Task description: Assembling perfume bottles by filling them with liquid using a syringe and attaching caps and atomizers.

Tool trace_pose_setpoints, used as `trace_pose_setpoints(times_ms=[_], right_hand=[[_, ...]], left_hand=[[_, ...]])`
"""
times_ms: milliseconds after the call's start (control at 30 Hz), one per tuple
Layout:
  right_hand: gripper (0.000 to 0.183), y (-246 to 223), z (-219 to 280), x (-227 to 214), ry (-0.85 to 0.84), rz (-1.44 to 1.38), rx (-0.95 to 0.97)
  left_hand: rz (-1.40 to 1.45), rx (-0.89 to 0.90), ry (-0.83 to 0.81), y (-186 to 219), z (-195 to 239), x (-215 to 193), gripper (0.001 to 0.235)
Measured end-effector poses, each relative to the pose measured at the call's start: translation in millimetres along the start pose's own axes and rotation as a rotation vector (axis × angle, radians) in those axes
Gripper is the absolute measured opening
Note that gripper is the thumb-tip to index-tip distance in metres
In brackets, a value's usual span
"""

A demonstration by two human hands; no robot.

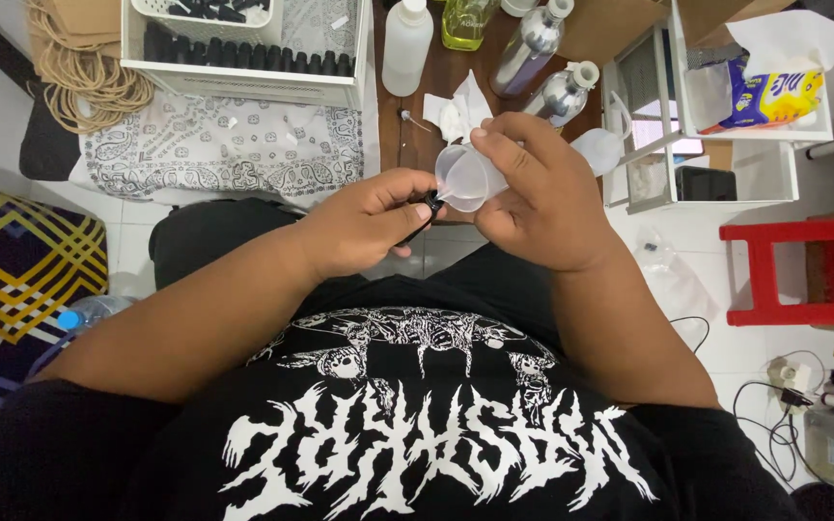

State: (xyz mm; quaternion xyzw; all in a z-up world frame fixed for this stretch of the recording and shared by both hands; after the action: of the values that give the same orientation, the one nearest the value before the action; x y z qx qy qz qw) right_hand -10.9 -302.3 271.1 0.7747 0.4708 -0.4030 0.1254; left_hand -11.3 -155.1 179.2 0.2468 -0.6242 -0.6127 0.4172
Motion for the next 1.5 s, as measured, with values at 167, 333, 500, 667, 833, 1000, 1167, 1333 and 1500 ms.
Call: trace_pose_setpoints(times_ms=[167,333,500,667,833,1000,1167,1333,1500], right_hand=[[0.064,-3,-3,-2,0.010,-0.011,-0.011],[0.065,-5,-5,-2,0.002,0.019,-0.014],[0.066,-11,-10,-5,0.001,0.029,-0.017],[0.065,-13,-13,-7,0.005,0.018,0.008],[0.064,-8,-6,-3,-0.007,0.020,-0.038],[0.065,-8,-8,-3,-0.009,0.026,-0.044],[0.065,-7,-5,0,-0.032,0.036,-0.071],[0.065,-9,-7,-2,-0.034,0.028,-0.078],[0.067,-10,-7,-1,-0.048,0.039,-0.085]], left_hand=[[0.018,0.011,0.016,-5,0,-1,0.039],[0.021,0.022,0.002,-2,0,-1,0.039],[0.025,0.033,-0.001,-3,-1,-1,0.038],[0.001,0.010,0.007,7,3,1,0.039],[-0.001,0.018,-0.008,2,1,0,0.039],[0.018,0.023,-0.010,0,2,0,0.039],[0.003,0.010,0.005,1,3,0,0.039],[0.018,0.017,0.018,-4,2,-2,0.039],[0.004,0.028,-0.001,-3,2,-3,0.040]])
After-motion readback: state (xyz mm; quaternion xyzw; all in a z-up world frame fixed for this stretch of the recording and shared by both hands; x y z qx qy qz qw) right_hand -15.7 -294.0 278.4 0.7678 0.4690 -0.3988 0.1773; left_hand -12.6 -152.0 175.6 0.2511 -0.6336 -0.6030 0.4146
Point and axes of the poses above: each hand's wrist, its own z-axis away from the middle knuckle, its own x-axis out of the palm, y = z × x, the point moved 9 cm from there along -z, towards the middle knuckle, and after that the axes turned 8 degrees about z, right-handed, at the moved point
